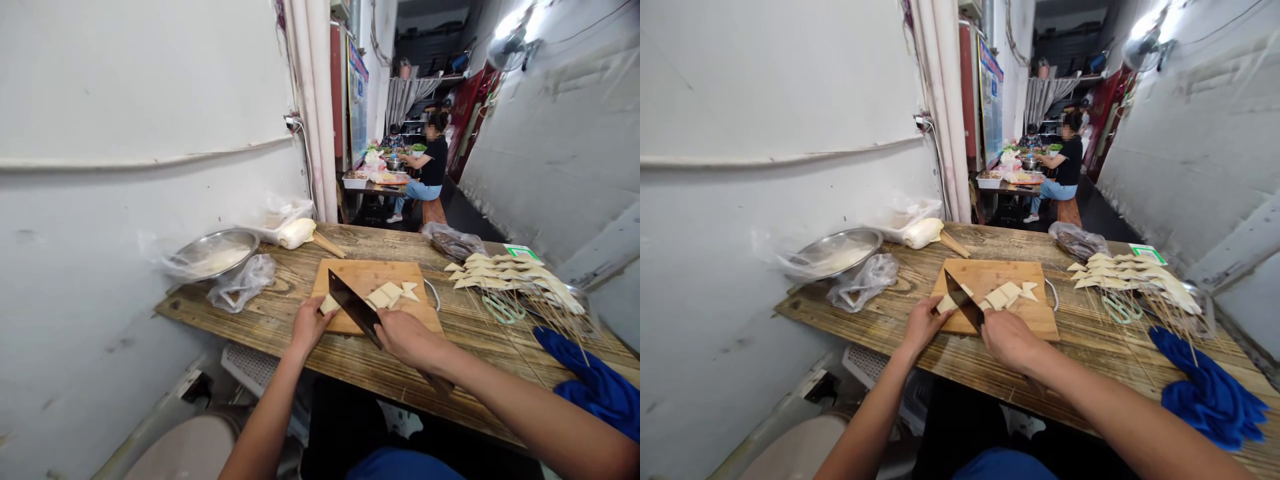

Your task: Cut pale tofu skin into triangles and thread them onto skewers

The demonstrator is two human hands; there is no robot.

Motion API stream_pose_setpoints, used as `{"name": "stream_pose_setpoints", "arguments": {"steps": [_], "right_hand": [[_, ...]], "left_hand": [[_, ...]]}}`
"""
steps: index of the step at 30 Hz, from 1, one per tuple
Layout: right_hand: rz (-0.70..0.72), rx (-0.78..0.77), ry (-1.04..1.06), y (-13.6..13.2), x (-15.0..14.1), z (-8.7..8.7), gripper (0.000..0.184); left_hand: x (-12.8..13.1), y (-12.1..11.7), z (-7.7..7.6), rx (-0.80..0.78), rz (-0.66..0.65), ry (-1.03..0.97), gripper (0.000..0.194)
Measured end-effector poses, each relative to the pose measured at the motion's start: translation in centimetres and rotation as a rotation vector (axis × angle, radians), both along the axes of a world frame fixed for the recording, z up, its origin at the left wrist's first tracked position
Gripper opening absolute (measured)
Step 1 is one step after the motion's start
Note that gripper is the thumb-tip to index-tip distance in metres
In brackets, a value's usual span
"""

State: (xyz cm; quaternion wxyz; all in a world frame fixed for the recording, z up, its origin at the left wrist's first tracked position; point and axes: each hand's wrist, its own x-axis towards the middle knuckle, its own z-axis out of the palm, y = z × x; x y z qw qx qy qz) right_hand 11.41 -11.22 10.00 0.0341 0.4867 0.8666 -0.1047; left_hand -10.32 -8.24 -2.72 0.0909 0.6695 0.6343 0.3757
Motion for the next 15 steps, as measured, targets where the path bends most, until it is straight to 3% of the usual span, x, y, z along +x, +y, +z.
{"name": "stream_pose_setpoints", "arguments": {"steps": [15], "right_hand": [[-0.014, -0.012, -0.038, -0.04, -0.38, 0.67, 0.029]], "left_hand": [[0.0, 0.17, -0.24, -0.022, 0.03, -0.009, 0.032]]}}
